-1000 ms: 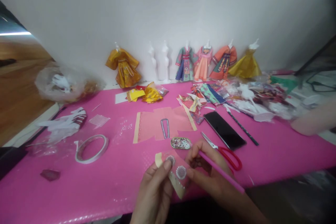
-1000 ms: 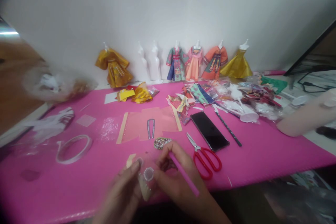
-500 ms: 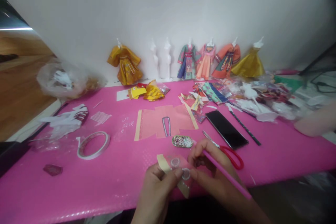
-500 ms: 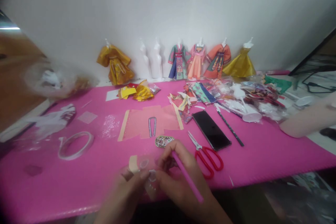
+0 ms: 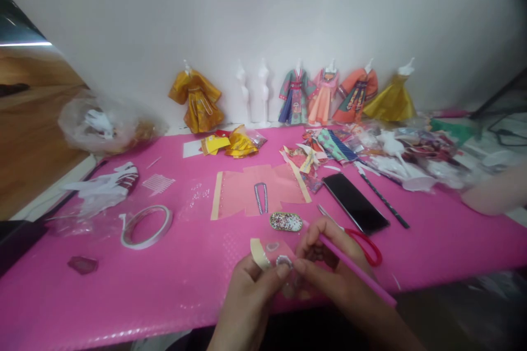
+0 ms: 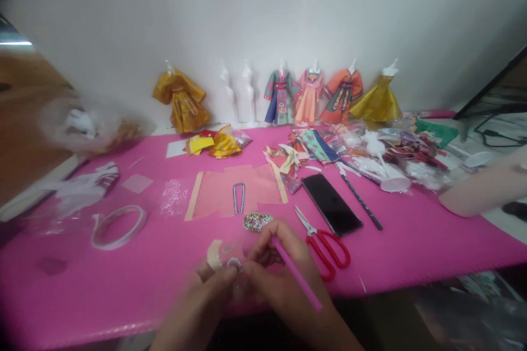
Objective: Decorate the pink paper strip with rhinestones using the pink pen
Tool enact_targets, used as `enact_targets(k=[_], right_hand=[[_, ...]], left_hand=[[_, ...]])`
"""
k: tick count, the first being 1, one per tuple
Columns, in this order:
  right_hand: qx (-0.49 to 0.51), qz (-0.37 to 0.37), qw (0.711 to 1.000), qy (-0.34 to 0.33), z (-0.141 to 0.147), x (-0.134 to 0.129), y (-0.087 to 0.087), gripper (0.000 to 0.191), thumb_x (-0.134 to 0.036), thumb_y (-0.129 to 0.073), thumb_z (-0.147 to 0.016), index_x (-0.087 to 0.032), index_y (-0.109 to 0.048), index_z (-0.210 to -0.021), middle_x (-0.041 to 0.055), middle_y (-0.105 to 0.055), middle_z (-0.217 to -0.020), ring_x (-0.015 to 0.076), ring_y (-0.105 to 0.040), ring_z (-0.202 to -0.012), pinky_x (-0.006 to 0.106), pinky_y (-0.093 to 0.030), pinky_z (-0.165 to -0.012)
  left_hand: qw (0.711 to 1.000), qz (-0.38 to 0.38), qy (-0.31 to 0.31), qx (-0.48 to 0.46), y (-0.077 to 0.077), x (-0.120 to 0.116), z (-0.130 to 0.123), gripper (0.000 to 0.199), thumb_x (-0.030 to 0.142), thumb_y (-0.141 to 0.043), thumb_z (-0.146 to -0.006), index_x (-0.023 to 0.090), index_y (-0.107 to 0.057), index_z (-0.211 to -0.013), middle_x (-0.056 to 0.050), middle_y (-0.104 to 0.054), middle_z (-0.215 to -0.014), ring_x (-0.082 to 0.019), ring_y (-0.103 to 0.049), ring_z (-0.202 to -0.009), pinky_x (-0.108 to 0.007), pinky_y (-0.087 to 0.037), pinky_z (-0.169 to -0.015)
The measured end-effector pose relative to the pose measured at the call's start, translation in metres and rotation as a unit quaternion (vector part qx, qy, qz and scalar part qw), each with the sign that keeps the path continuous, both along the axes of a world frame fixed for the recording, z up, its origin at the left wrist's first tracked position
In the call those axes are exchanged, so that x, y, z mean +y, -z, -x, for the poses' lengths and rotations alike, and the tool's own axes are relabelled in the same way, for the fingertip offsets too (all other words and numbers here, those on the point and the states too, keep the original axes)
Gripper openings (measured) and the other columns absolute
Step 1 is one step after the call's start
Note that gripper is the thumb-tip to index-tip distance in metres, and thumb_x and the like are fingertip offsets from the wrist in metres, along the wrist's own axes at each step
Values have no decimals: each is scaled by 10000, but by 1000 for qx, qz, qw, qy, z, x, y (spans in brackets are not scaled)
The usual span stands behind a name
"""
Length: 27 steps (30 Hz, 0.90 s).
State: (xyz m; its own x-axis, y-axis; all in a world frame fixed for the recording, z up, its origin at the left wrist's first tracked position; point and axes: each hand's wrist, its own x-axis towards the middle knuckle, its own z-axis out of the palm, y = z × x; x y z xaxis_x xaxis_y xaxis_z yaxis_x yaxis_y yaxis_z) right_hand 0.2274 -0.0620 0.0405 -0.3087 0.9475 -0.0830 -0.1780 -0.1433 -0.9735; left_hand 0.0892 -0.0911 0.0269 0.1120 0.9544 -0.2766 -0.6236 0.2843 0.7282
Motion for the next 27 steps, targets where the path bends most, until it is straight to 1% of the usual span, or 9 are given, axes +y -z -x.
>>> enact_targets(k=[3, 5, 7, 10, 13, 17, 21, 24, 27], right_hand=[[-30, -10, 999, -13, -2, -1, -3, 197, -200, -680, -815, -226, -487, -790, -47, -569, -713, 110, -563, -651, 239, -483, -610], [-38, -24, 999, -10, -2, -1, -5, 168, -188, -654, -817, -227, -491, -802, -43, -563, -735, 105, -534, -659, 229, -467, -603], [-37, -32, 999, -2, -2, -1, -5, 187, -155, -652, -790, -229, -480, -800, -44, -569, -737, 100, -523, -642, 220, -453, -576], [-50, -38, 998, 7, 1, -1, -3, 219, -113, -652, -751, -231, -468, -770, -48, -572, -706, 99, -523, -618, 220, -439, -553], [-63, -43, 997, 12, 2, -1, -1, 215, -120, -651, -748, -233, -467, -759, -45, -576, -703, 106, -533, -625, 228, -440, -556], [-80, -66, 995, 15, -1, 0, 0, 177, -136, -635, -774, -236, -489, -790, -51, -557, -705, 103, -527, -627, 228, -434, -573], [-98, -100, 988, 56, -7, 2, -1, 161, -181, -638, -790, -239, -489, -813, -55, -512, -714, 104, -487, -625, 232, -410, -578], [-117, -101, 988, 32, -11, 3, -1, 128, -205, -627, -807, -236, -509, -848, -30, -563, -776, 122, -526, -675, 245, -429, -606], [-128, -79, 988, -29, -10, 4, -2, 74, -242, -613, -845, -216, -557, -884, 5, -614, -829, 142, -584, -731, 254, -461, -632]], left_hand=[[999, 4, -6, 46, 2, -1, 3, 93, 244, -715, -789, 158, -715, -753, -35, -705, -703, -173, -622, -702, -284, -464, -728], [997, 7, 1, 78, 3, -3, 5, 105, 262, -722, -781, 157, -724, -778, -47, -726, -737, -188, -638, -719, -303, -472, -750], [995, 10, -1, 102, 3, -4, 7, 113, 266, -722, -775, 157, -737, -803, -50, -736, -742, -192, -646, -707, -310, -482, -743], [994, 1, -2, 110, 3, -3, 8, 123, 260, -692, -792, 161, -753, -833, -59, -750, -750, -203, -660, -711, -321, -492, -744], [994, -12, 32, 101, 3, 0, 9, 116, 240, -696, -771, 168, -759, -836, -66, -760, -762, -212, -673, -722, -332, -495, -759], [990, -15, 73, 122, 1, 3, 11, 105, 236, -700, -752, 154, -749, -798, -62, -746, -692, -211, -670, -660, -344, -510, -730], [979, -11, 69, 194, -5, 1, 13, 131, 259, -683, -750, 137, -707, -708, -41, -690, -604, -197, -633, -609, -322, -499, -646], [968, -4, 80, 237, -6, 0, 16, 151, 280, -697, -729, 143, -670, -673, -16, -645, -609, -167, -588, -597, -282, -448, -590], [961, -13, 119, 249, -1, 0, 19, 191, 318, -686, -736, 146, -651, -662, -11, -612, -597, -171, -576, -585, -292, -427, -577]])
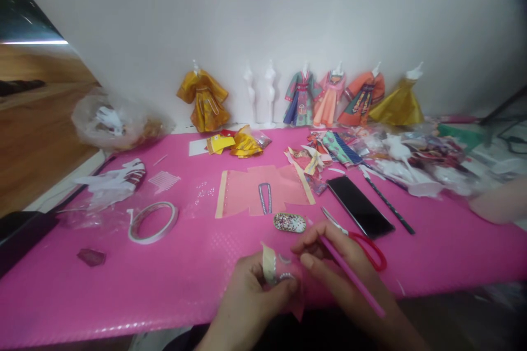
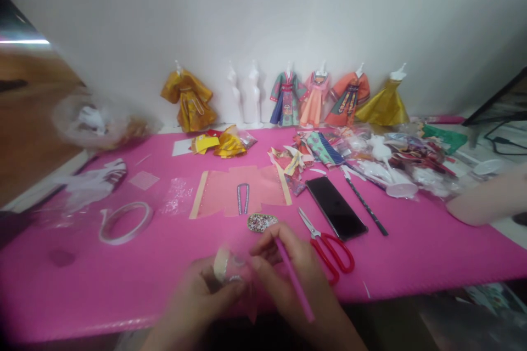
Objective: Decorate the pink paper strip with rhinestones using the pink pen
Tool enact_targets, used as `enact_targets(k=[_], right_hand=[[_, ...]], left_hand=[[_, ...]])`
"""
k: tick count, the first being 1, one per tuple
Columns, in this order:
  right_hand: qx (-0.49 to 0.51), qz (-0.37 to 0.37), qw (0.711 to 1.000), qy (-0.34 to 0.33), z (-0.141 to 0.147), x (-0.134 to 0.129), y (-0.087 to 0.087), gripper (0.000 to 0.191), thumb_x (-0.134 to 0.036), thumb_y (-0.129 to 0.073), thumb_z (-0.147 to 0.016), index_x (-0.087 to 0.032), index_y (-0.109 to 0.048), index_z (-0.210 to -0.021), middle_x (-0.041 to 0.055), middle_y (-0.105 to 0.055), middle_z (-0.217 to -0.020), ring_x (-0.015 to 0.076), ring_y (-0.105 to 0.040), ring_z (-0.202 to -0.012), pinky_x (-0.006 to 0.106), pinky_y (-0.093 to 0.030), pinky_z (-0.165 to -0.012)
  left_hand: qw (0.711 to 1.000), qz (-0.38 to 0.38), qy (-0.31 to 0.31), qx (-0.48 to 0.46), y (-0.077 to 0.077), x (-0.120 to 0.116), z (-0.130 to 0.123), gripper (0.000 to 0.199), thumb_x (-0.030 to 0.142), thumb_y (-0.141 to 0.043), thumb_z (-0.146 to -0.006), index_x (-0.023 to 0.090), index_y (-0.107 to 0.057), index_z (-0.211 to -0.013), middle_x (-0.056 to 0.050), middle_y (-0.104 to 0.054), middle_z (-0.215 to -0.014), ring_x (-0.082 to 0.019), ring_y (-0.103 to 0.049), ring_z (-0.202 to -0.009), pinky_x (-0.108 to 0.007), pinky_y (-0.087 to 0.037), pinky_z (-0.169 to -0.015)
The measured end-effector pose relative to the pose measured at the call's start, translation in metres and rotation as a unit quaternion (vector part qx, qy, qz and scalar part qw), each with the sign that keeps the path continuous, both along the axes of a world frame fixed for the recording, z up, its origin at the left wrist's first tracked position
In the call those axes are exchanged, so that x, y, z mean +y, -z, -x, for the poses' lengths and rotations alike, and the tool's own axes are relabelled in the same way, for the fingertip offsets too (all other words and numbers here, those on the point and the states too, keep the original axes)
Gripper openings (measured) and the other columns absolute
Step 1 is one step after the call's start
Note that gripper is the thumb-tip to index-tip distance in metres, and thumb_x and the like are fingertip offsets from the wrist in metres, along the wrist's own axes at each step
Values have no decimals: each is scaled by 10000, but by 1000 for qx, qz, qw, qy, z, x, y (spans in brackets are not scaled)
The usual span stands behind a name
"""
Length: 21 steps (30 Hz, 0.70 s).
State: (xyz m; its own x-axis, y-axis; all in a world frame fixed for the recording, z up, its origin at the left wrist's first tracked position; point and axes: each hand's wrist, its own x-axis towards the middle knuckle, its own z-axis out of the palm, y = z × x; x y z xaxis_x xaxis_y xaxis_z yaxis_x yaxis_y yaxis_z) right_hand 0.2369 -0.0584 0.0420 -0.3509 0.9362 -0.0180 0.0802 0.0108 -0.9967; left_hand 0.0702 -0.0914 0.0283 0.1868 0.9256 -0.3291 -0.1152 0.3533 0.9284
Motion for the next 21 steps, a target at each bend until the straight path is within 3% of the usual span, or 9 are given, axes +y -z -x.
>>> enact_targets(k=[4, 8, 12, 17, 21], right_hand=[[25, 44, 998, -45, 7, 1, 3, 130, -222, -689, -797, -200, -561, -813, -18, -619, -711, 132, -602, -663, 235, -460, -593], [17, 45, 999, 13, 12, 2, 4, 204, -218, -730, -734, -197, -527, -724, -45, -557, -643, 107, -533, -602, 219, -410, -549], [26, 41, 998, 44, 13, 2, 5, 197, -212, -713, -745, -203, -517, -739, -56, -528, -647, 98, -495, -597, 215, -388, -551], [66, 24, 996, 50, 10, 3, 10, 154, -193, -658, -779, -214, -505, -772, -55, -510, -684, 93, -454, -599, 208, -366, -537], [77, 18, 995, 53, 9, 3, 11, 170, -199, -669, -776, -213, -499, -775, -54, -508, -684, 88, -436, -590, 204, -358, -528]], left_hand=[[999, -32, 17, 7, 12, 2, 4, 243, 360, -679, -768, 143, -664, -660, -14, -607, -587, -157, -539, -564, -306, -426, -600], [999, -38, 28, -14, 12, 4, 5, 225, 337, -710, -761, 144, -661, -656, -16, -636, -599, -154, -556, -585, -280, -405, -591], [995, -29, 61, -75, 4, 3, 3, 124, 247, -736, -730, 167, -667, -795, -3, -664, -675, -166, -599, -669, -275, -429, -642], [994, 19, 84, -65, 8, 3, 3, 171, 295, -713, -758, 150, -637, -709, 10, -599, -484, -120, -508, -434, -226, -372, -454], [997, 23, 50, -54, 8, 5, 8, 205, 327, -740, -763, 149, -638, -752, 45, -548, -536, -87, -459, -464, -204, -346, -473]])
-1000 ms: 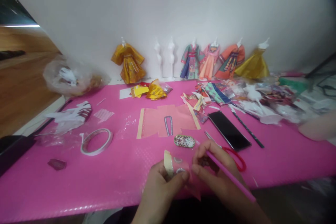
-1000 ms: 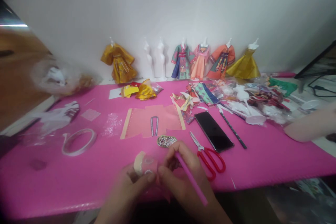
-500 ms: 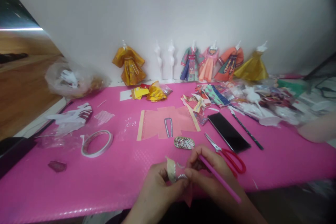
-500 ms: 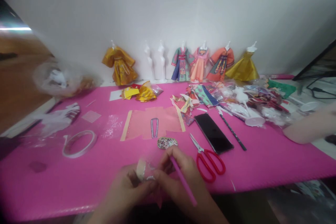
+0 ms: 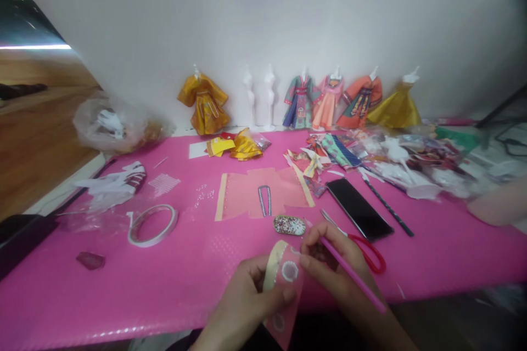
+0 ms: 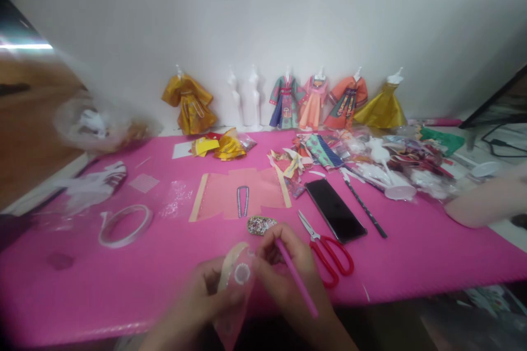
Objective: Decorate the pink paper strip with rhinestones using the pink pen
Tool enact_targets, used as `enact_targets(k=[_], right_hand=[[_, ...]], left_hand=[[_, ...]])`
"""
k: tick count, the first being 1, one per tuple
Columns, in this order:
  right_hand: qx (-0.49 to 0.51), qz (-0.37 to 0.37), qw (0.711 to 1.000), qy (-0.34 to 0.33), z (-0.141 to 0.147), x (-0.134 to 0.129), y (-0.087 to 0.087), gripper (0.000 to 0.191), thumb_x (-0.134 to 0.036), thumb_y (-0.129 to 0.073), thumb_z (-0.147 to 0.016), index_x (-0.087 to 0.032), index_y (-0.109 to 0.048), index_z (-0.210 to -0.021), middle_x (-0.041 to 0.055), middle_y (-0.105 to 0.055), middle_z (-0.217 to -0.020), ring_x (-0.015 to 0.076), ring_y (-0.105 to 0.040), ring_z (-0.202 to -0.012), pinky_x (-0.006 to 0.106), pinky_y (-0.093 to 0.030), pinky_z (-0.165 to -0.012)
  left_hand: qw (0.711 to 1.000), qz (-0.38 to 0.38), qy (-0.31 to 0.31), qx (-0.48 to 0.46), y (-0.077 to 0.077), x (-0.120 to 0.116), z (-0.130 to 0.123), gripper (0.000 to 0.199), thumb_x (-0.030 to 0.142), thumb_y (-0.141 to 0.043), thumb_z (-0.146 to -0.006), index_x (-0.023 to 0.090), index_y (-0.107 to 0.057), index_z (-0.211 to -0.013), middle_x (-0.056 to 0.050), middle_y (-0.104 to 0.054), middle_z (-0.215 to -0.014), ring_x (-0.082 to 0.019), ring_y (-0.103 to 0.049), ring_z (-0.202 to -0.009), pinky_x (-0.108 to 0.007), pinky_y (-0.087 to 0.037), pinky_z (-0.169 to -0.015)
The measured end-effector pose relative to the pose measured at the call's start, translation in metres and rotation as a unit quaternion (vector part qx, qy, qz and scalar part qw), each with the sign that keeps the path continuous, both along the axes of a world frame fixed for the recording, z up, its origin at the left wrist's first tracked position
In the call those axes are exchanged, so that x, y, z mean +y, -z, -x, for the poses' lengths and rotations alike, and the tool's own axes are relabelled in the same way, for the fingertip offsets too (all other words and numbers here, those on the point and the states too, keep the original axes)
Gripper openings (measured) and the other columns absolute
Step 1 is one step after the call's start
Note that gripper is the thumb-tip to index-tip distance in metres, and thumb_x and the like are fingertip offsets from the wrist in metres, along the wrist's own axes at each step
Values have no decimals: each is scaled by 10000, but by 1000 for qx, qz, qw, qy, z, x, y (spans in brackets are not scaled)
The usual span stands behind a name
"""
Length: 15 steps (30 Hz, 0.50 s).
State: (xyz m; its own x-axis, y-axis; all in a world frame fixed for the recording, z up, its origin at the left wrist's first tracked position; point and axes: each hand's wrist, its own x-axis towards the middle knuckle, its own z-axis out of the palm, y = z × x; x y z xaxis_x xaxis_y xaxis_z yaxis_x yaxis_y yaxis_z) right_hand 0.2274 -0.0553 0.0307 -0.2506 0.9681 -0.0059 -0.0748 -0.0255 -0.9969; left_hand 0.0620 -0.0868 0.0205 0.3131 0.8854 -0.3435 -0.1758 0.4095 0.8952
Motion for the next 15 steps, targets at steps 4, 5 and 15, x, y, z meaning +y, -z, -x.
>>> enact_targets(k=[4, 5, 15], right_hand=[[4, 5, 1000, -5, 3, -2, -2, 177, -245, -668, -791, -209, -497, -770, -53, -505, -660, 87, -449, -572, 205, -371, -516], [3, 3, 1000, -4, 3, -2, -2, 176, -251, -667, -794, -210, -498, -768, -52, -505, -658, 89, -456, -574, 206, -376, -516], [-9, -26, 1000, 4, 4, -3, 0, 158, -209, -657, -796, -220, -500, -784, -41, -544, -687, 110, -529, -606, 239, -441, -569]], left_hand=[[999, -2, -24, -45, -6, -1, -1, 249, 376, -697, -807, 141, -656, -736, 1, -585, -632, -124, -512, -575, -240, -402, -558], [997, 3, -26, -72, -6, -1, -3, 251, 369, -685, -816, 138, -661, -722, -6, -584, -637, -132, -526, -593, -251, -415, -583], [987, 41, -102, -116, 2, -8, -15, 275, 382, -733, -726, 152, -636, -610, 23, -508, -525, -93, -403, -470, -229, -335, -472]])
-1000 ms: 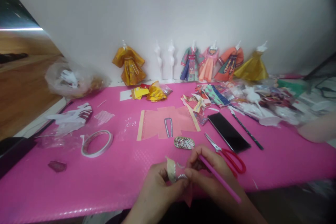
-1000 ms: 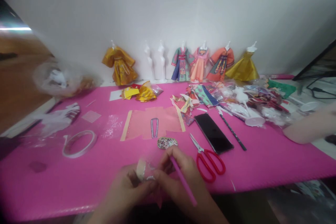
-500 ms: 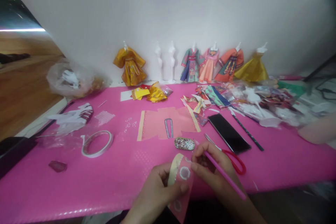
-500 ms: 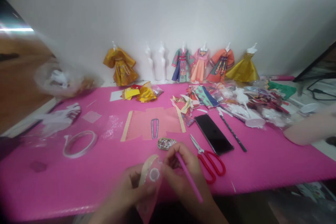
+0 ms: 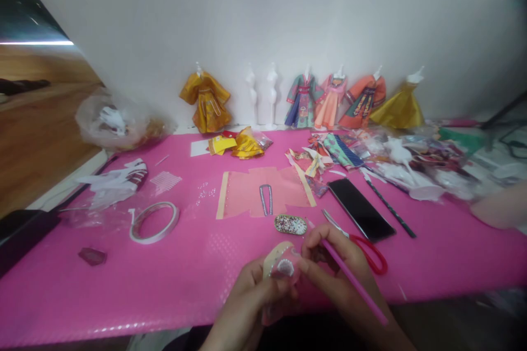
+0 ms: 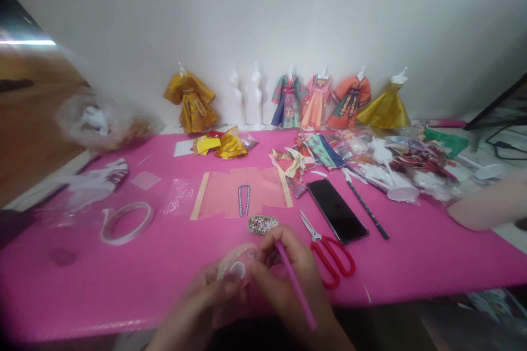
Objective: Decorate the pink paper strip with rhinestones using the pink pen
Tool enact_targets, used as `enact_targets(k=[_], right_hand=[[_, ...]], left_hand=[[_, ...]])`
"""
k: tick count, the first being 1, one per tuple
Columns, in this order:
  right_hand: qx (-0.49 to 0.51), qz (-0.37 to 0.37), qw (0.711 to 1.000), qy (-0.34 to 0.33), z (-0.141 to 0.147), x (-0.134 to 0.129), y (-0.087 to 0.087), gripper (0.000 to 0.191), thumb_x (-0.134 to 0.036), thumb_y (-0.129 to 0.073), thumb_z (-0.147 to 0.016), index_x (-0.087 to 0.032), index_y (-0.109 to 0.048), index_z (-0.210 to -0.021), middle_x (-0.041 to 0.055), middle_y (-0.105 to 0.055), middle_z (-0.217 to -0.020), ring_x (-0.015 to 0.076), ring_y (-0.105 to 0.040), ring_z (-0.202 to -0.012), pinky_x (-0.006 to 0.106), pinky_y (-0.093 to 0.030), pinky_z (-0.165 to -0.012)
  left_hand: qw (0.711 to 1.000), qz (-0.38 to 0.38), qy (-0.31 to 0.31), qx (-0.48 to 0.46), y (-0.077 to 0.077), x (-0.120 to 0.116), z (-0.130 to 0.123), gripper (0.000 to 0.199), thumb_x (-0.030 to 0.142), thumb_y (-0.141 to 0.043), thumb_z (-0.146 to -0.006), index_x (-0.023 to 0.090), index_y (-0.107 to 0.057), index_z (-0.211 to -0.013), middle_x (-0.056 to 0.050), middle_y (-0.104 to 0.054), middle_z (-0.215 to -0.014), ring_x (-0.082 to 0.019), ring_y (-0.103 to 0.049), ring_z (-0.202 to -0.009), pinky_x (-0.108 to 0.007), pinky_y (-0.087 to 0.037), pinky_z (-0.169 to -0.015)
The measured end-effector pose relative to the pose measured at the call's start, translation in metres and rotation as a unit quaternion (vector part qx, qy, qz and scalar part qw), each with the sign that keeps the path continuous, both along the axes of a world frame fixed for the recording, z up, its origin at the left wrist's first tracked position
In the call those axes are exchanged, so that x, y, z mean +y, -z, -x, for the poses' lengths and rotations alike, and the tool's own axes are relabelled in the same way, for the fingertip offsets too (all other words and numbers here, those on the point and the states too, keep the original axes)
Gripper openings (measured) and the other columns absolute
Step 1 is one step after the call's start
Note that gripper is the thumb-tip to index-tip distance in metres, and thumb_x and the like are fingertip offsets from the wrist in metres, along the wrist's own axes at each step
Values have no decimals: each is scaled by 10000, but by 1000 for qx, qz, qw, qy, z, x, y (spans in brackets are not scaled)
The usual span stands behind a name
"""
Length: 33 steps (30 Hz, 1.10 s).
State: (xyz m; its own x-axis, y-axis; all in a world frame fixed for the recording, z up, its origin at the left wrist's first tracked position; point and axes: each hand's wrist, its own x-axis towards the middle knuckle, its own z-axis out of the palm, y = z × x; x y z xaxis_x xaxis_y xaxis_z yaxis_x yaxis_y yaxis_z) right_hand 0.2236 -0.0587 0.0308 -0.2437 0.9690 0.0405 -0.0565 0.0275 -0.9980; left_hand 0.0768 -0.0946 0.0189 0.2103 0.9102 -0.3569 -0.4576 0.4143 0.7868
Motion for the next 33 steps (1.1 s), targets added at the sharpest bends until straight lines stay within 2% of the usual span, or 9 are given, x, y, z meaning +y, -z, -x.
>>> enact_targets(k=[4, 7, 10, 16, 23, 33], right_hand=[[-8, 4, 1000, -5, 0, -3, -1, 166, -211, -664, -804, -222, -498, -800, -42, -536, -693, 110, -519, -620, 235, -435, -574], [-7, 13, 1000, -9, 0, -4, -4, 182, -223, -677, -805, -222, -495, -797, -46, -525, -680, 108, -506, -618, 232, -427, -572], [-7, 19, 1000, -21, -2, -4, -8, 175, -216, -673, -806, -219, -500, -787, -47, -509, -673, 107, -493, -618, 231, -418, -566], [-12, 30, 998, -54, -5, -1, -15, 149, -250, -683, -786, -204, -541, -777, -29, -540, -685, 111, -488, -607, 239, -383, -544], [-1, 67, 996, -54, -3, -1, -14, 162, -157, -698, -720, -204, -543, -731, -50, -533, -652, 95, -487, -583, 231, -382, -543], [20, 90, 994, -53, -3, 1, -14, 206, -143, -729, -677, -203, -532, -682, -51, -543, -620, 102, -501, -570, 231, -397, -537]], left_hand=[[1000, 5, -21, 16, -13, -3, -5, 228, 361, -775, -673, 174, -684, -766, 7, -592, -607, -147, -536, -565, -262, -426, -552], [999, -1, -27, 48, -19, -3, -7, 241, 382, -750, -698, 167, -686, -786, -2, -616, -639, -162, -564, -612, -279, -451, -602], [996, -15, -29, 83, -16, -2, -4, 215, 379, -703, -739, 167, -674, -755, -1, -608, -635, -148, -539, -594, -272, -437, -593], [993, -3, 16, 119, -5, 1, 9, 261, 400, -743, -673, 162, -638, -664, 29, -513, -576, -122, -433, -542, -248, -359, -527], [982, -27, 48, 182, -9, 3, 12, 245, 386, -714, -700, 160, -626, -666, 25, -491, -610, -130, -426, -580, -251, -345, -537], [984, -43, 56, 163, -5, 5, 11, 169, 322, -698, -728, 156, -665, -715, 16, -518, -636, -124, -432, -585, -233, -359, -521]])
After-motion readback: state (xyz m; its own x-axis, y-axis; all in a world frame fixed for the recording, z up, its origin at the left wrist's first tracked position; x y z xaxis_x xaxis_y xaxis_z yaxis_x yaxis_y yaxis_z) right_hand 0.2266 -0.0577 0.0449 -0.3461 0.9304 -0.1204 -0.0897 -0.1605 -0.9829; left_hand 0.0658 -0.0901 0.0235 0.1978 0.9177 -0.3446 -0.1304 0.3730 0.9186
